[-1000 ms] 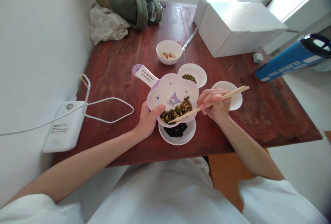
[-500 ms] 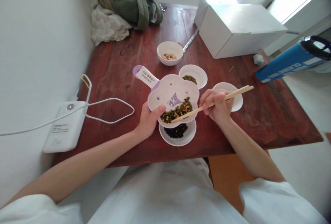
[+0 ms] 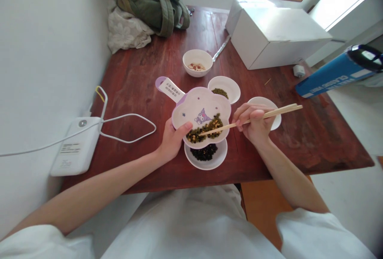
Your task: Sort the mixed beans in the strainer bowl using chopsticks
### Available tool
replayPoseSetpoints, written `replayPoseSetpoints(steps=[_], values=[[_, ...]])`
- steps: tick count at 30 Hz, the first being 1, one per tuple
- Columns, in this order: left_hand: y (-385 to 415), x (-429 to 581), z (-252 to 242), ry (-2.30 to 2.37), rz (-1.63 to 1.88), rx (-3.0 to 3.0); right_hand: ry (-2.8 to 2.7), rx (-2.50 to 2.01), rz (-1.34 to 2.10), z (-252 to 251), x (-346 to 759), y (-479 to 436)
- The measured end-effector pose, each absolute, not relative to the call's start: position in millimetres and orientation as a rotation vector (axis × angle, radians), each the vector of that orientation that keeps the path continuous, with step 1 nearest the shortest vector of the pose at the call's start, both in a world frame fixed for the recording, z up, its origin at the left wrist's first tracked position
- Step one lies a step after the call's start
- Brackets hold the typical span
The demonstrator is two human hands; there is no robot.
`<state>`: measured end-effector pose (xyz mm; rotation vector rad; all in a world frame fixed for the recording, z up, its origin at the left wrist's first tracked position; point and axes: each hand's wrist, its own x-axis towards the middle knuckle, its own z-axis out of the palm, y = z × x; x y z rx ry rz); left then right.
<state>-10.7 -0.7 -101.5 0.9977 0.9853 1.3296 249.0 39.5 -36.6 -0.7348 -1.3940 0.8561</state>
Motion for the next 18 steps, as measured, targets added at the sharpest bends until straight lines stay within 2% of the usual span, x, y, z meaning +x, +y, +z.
replayPoseSetpoints(steps=[18], values=[[-0.5, -9.9, -101.2, 0.983, 1.329, 0.993, -1.368, -0.704, 1.036, -42.6, 247.5, 41.8]])
